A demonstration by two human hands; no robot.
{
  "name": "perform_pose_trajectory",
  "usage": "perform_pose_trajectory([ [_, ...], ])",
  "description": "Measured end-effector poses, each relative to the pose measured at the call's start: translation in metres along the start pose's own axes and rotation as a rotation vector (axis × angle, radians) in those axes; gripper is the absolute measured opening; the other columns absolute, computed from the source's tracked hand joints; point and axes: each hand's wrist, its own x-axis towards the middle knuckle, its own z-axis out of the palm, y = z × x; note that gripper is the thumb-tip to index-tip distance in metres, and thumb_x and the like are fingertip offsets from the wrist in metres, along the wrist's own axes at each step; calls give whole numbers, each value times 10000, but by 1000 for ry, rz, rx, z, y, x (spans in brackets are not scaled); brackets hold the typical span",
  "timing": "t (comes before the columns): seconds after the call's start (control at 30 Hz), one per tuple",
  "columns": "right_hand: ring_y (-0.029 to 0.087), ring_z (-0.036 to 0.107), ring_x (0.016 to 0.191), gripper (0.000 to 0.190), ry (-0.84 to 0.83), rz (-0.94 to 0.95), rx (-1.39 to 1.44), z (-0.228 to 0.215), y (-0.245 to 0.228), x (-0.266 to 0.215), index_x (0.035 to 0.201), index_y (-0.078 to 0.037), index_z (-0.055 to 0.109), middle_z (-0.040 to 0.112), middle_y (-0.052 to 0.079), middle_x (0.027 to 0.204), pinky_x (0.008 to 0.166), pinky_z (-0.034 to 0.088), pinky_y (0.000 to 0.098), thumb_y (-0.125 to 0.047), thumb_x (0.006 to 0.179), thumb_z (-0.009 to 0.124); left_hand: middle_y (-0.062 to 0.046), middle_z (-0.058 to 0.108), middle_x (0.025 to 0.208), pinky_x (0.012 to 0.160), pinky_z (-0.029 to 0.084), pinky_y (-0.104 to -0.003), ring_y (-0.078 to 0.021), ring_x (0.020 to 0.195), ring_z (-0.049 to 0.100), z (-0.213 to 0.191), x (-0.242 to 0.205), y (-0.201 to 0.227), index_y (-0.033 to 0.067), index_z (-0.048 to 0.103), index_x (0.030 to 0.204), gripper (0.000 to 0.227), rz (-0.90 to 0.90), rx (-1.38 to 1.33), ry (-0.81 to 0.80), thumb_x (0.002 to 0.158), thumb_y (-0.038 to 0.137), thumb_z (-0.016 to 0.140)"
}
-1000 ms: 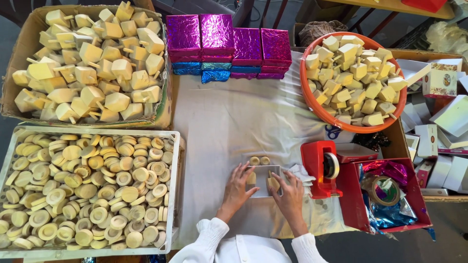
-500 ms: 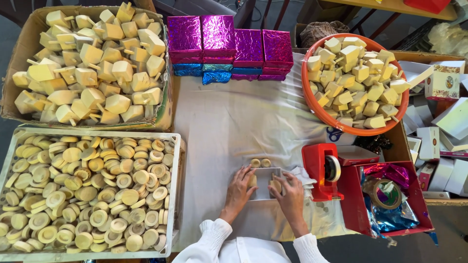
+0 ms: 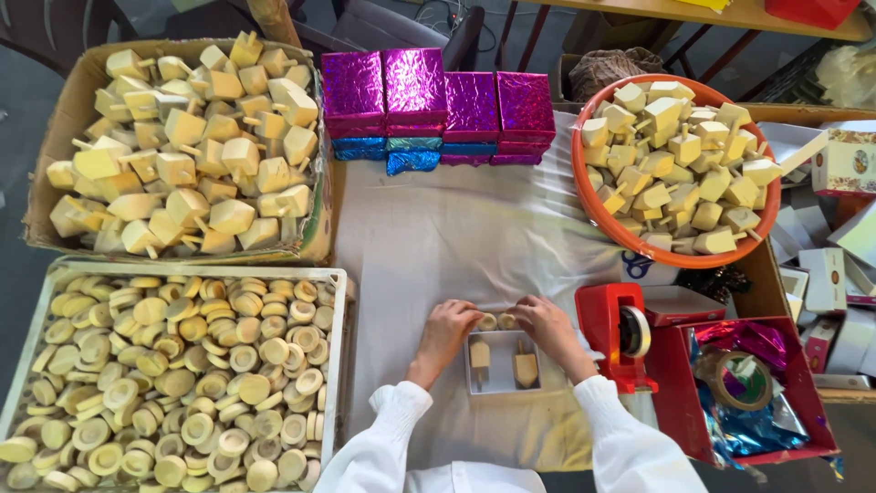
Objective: The person arranges small, light-colored wooden or soap items into a small white box. They then place the box into a larger decorative box and wipe the exterior with a white cloth. Finally, they wrap the decorative box in a sheet of shiny, metallic pink foil.
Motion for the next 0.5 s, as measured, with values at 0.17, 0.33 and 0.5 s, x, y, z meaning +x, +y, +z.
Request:
perform_pose_trajectory([
  [0.17,287,663,984,381,-248,-99,13,8,10,24,1082,-201,778,697,25,1058,842,541,411,-77,723,809,-41,708,1088,923,483,-419,-273,1099,614,29,23,-23,126,768,1003,129,206,188,-223,884,129,719],
  [0.33,270,677,1007,390,-331,-147,10,14,26,32,1031,-209,781,696,4,1093,835,554,398,-32,686,822,-10,692,1166,948,487,-401,-251,1147,599,48,31,-35,145,771,1010,237,294,289,-324,810,40,699],
  [0.5,272,676,1017,406,-408,-205,13,7,24,38,1029,-207,773,674,2,1148,838,560,389,-29,671,842,4,673,1212,959,479,-397,-237,1179,579,44,34,-30,166,774,1033,316,302,306,-393,768,5,714],
])
